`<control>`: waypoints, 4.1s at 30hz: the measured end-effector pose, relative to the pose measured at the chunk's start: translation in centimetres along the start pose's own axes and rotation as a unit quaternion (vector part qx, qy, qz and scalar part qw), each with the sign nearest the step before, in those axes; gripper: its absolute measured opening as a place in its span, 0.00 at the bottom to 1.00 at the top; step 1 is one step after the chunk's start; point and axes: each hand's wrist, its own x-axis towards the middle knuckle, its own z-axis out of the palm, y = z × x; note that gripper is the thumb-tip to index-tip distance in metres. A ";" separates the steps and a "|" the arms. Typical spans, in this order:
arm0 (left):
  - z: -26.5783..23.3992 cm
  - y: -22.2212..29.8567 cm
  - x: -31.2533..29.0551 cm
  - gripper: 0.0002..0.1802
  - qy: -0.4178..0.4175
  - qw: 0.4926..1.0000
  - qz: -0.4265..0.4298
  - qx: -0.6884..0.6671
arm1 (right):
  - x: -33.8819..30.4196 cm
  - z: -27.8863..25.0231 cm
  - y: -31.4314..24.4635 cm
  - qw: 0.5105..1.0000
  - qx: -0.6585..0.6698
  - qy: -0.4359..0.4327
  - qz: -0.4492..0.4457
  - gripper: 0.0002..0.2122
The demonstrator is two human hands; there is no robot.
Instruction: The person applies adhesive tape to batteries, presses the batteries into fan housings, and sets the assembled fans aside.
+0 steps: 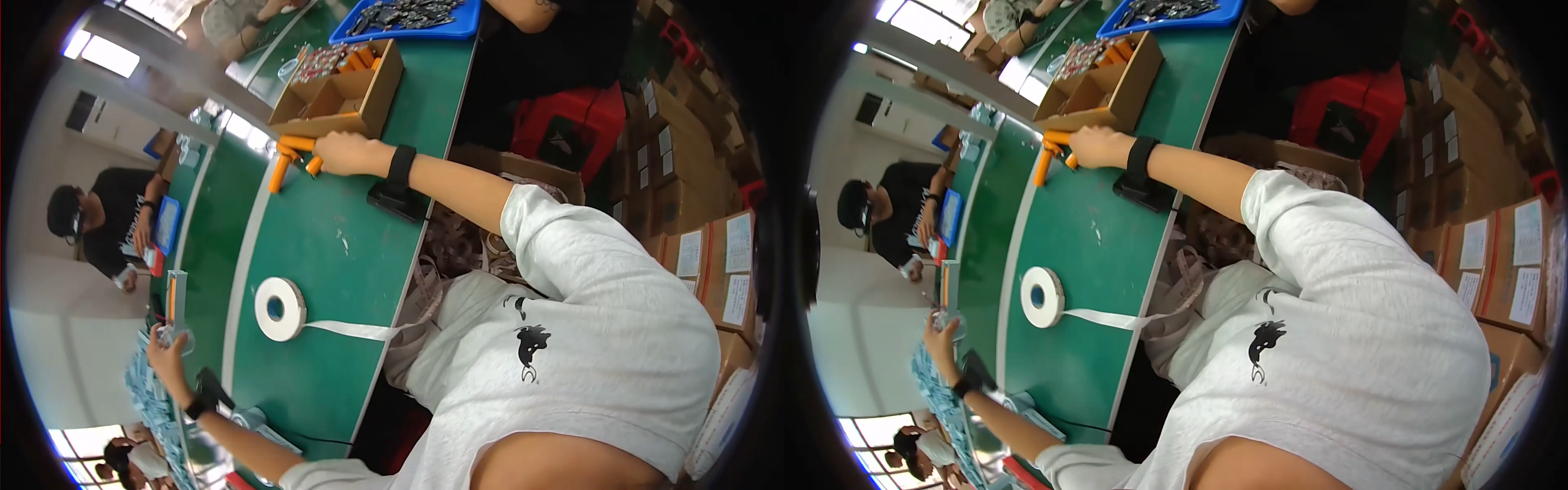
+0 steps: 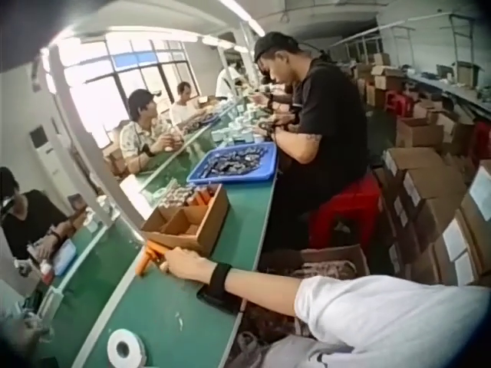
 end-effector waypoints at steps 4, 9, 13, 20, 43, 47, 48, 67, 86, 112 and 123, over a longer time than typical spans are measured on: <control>6.6 -11.1 5.3 0.30 -0.095 0.990 -0.058 0.085 | -0.2 0.6 -1.8 0.996 0.062 -0.051 -0.049 0.09; 9.1 -11.5 4.0 0.37 0.090 0.971 0.134 0.174 | -3.5 -1.3 -1.5 0.985 0.086 -0.040 -0.142 0.15; 8.8 8.7 -3.3 0.33 -0.051 0.968 0.248 0.005 | -7.3 -1.9 0.0 0.782 0.586 -0.172 -0.129 0.15; 10.4 17.0 -12.4 0.25 -0.159 0.932 0.000 -0.326 | -11.6 0.8 -8.4 0.724 0.596 -0.190 -0.291 0.16; 9.1 19.2 -15.5 0.19 -0.145 0.942 -0.030 -0.302 | -13.6 1.3 -11.0 0.575 0.754 -0.302 -0.099 0.19; 10.2 18.1 -14.9 0.12 -0.136 0.909 0.042 -0.391 | -14.0 1.1 -10.6 0.699 0.666 -0.190 -0.179 0.20; 10.5 17.6 -14.9 0.10 -0.105 0.897 0.091 -0.420 | -14.0 0.6 -10.5 0.685 0.674 -0.229 -0.153 0.20; 11.3 16.0 -10.1 0.16 -0.207 0.896 0.129 -0.371 | -13.3 0.0 -10.3 0.309 0.802 -0.473 -0.194 0.23; 11.5 10.0 -11.3 0.28 -0.214 0.930 0.281 0.104 | -12.7 4.0 -12.5 0.538 0.736 -0.410 0.027 0.15; 11.0 8.7 -15.6 0.37 0.263 0.963 0.048 -0.036 | -15.1 1.2 -12.8 0.549 0.758 -0.353 0.000 0.12; 10.0 8.1 -15.8 0.31 0.334 0.939 0.023 -0.076 | -14.7 1.1 -10.2 0.672 0.672 -0.304 0.072 0.15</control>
